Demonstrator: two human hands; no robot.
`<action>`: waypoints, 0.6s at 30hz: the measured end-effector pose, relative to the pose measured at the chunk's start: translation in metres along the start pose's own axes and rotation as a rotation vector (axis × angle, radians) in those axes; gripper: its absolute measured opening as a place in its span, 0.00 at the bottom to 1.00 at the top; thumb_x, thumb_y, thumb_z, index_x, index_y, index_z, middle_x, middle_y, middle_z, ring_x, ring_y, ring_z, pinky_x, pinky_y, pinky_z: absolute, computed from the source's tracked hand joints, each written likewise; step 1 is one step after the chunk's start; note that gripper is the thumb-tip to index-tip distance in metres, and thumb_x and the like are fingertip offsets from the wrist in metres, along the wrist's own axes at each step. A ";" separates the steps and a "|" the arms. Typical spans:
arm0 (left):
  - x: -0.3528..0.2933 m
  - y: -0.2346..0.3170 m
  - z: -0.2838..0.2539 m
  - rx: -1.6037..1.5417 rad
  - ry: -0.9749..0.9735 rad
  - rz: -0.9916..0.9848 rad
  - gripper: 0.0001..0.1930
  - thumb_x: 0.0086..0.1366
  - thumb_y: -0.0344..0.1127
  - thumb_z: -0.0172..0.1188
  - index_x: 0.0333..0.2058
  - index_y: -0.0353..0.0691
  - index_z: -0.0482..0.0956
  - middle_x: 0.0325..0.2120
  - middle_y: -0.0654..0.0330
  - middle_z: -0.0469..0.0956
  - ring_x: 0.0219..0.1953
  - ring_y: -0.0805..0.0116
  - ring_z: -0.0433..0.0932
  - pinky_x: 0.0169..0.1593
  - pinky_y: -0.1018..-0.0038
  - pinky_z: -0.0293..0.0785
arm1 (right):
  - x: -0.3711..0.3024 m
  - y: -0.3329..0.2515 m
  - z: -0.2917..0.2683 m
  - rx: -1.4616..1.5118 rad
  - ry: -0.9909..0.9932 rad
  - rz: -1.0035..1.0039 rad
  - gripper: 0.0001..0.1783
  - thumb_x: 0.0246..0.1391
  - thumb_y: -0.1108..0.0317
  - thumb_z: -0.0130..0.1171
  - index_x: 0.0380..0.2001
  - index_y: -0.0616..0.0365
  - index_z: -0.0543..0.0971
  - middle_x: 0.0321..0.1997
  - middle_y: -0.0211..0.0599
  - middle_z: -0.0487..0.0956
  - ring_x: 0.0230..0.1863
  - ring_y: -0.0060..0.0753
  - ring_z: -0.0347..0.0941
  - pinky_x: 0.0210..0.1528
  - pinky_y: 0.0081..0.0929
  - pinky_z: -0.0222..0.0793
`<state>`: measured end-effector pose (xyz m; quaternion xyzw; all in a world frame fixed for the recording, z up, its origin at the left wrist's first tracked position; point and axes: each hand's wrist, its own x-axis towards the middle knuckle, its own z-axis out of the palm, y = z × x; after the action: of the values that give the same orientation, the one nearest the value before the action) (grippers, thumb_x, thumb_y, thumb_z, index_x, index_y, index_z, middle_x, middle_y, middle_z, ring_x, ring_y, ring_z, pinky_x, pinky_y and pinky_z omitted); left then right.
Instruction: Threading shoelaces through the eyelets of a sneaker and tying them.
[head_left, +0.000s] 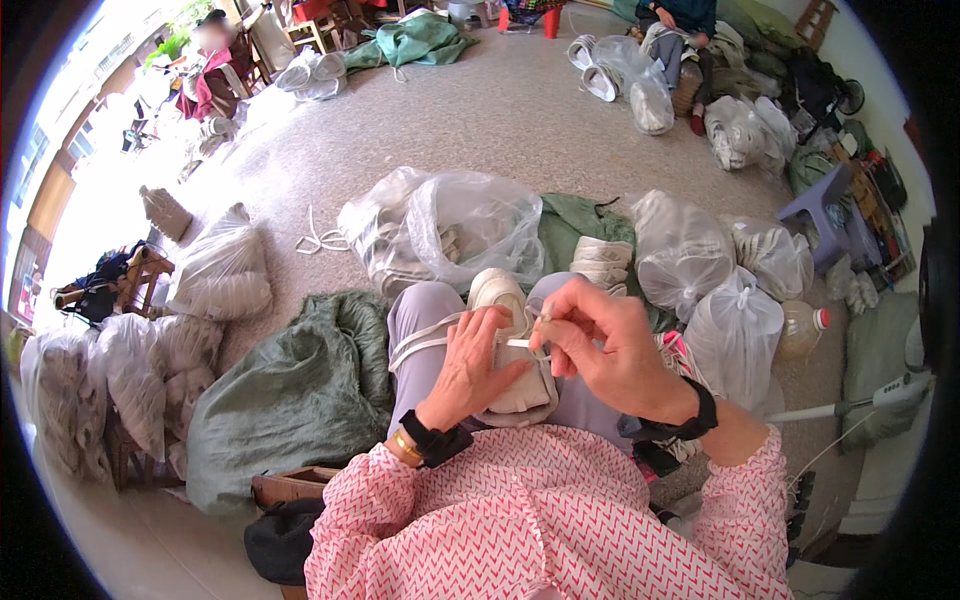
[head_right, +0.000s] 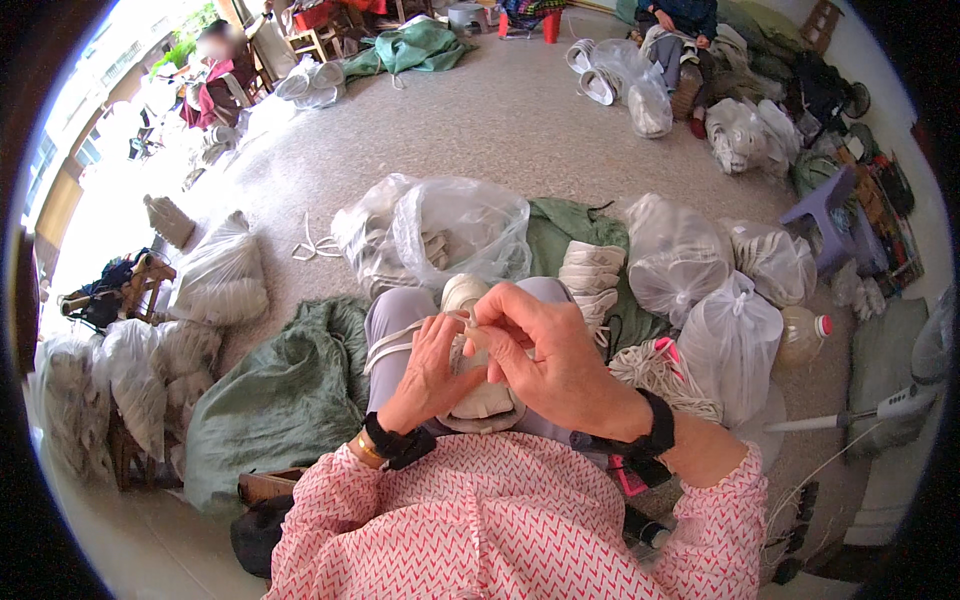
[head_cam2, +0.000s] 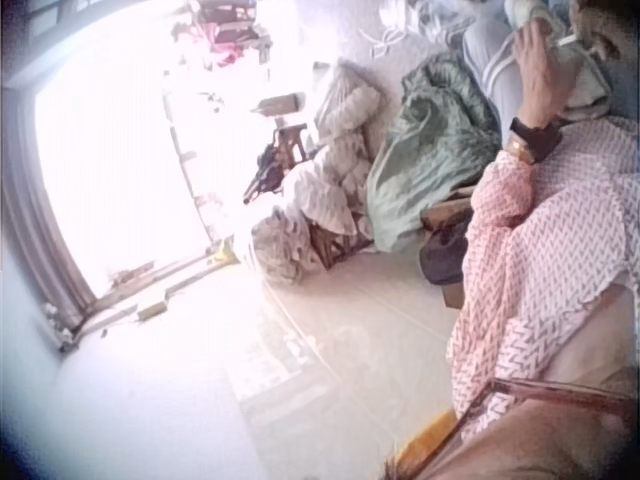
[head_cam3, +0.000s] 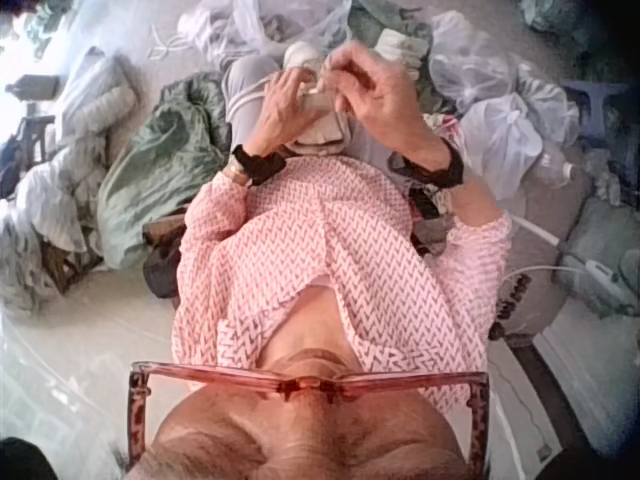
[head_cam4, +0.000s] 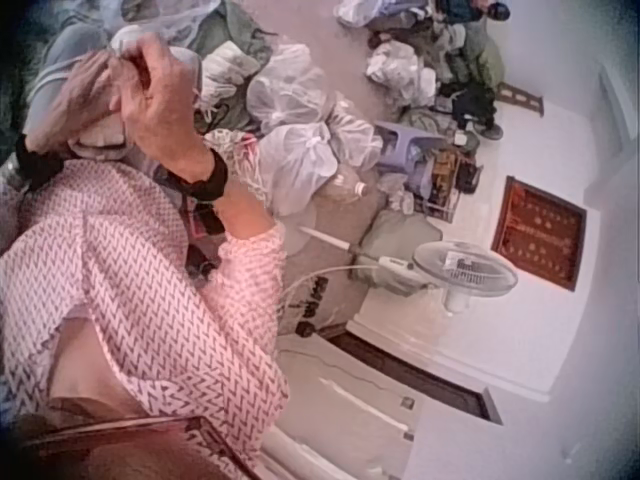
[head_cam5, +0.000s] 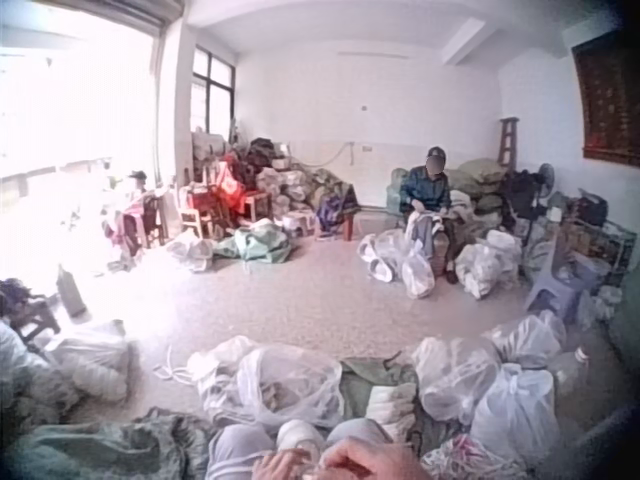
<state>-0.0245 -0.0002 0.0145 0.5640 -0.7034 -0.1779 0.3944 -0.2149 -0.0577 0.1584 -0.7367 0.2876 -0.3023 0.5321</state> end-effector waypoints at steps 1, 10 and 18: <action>0.001 0.000 0.001 0.013 0.001 -0.037 0.32 0.53 0.40 0.75 0.54 0.39 0.71 0.49 0.54 0.75 0.56 0.50 0.71 0.59 0.57 0.63 | 0.001 -0.011 -0.002 -0.001 0.000 -0.042 0.04 0.70 0.73 0.55 0.38 0.61 0.74 0.32 0.30 0.83 0.24 0.13 0.74 0.27 0.16 0.71; -0.001 -0.004 0.001 0.142 0.010 0.013 0.32 0.52 0.41 0.75 0.53 0.38 0.71 0.49 0.54 0.73 0.55 0.51 0.71 0.57 0.57 0.62 | 0.047 -0.141 -0.062 -0.173 -0.102 -0.348 0.13 0.75 0.65 0.50 0.54 0.62 0.72 0.41 0.40 0.82 0.35 0.22 0.79 0.35 0.19 0.77; 0.011 -0.008 0.003 0.126 -0.059 0.024 0.36 0.52 0.43 0.74 0.57 0.36 0.70 0.51 0.52 0.72 0.55 0.50 0.70 0.57 0.57 0.63 | 0.065 -0.212 -0.089 -1.045 0.426 -0.879 0.23 0.66 0.80 0.54 0.63 0.60 0.68 0.38 0.36 0.75 0.24 0.21 0.73 0.25 0.19 0.75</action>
<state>-0.0226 -0.0136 0.0111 0.5739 -0.7311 -0.1451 0.3393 -0.2178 -0.1037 0.3933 -0.8679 0.1689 -0.4489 -0.1294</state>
